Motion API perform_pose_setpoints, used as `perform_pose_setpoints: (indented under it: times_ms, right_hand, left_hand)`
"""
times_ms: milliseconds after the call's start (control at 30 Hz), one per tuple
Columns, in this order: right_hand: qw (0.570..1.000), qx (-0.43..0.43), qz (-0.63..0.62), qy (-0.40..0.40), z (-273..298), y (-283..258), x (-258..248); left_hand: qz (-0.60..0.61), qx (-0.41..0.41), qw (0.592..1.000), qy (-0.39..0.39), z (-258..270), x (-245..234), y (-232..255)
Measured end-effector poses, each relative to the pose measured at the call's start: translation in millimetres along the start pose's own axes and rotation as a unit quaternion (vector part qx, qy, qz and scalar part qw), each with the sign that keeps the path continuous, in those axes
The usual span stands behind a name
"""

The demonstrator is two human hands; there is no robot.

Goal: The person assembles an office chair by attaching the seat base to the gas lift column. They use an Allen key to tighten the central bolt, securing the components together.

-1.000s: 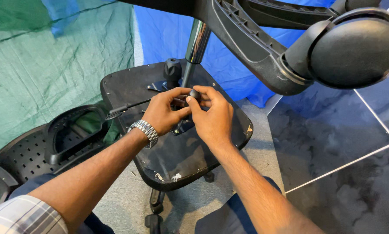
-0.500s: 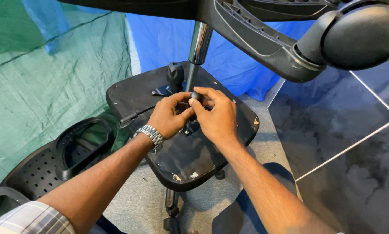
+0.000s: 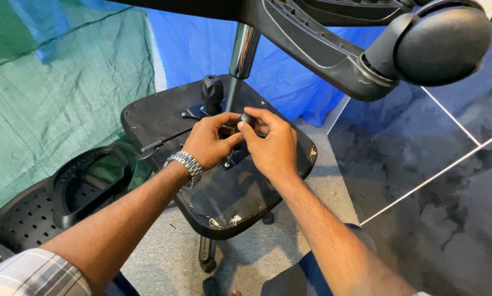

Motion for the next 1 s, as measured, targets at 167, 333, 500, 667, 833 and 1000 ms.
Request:
perform_pose_setpoints:
  times_ms: [167, 333, 500, 667, 833, 1000]
  right_hand:
    - [1.000, 0.004, -0.004, -0.002, 0.1, -1.0, -1.5]
    - [1.000, -0.002, -0.022, -0.009, 1.1, 0.4, 2.2]
    - [1.000, -0.020, -0.019, 0.005, -3.6, 3.3, 4.3]
    - [1.000, -0.011, -0.022, 0.008, -3.0, -1.5, 6.6]
    - [1.000, 0.004, -0.029, 0.008, 1.7, -1.9, 5.6]
    - [1.000, -0.006, -0.026, 0.007, -2.9, 0.6, 2.0]
  left_hand:
    - [0.000, -0.014, 1.000, 0.005, 0.2, 0.5, -1.0]
    - [0.007, 0.004, 1.000, 0.007, 2.5, -1.9, -6.2]
    - [-0.025, 0.015, 0.999, 0.020, 0.9, -4.2, -7.7]
    - [-0.044, -0.008, 0.999, 0.023, 3.0, -6.9, -5.4]
    - [-0.007, 0.007, 1.000, 0.022, 5.1, -4.2, -6.4]
    - [0.012, 0.035, 0.999, 0.007, -3.0, -2.9, -5.7]
Point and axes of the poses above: each hand's wrist, its own z-axis away from the middle knuckle, its own x-axis out of the palm, y = z × x, the point moved 4 cm from there along -z, towards the middle knuckle, and after that the axes turned 3 degrees about -y, right-handed, at the moved point
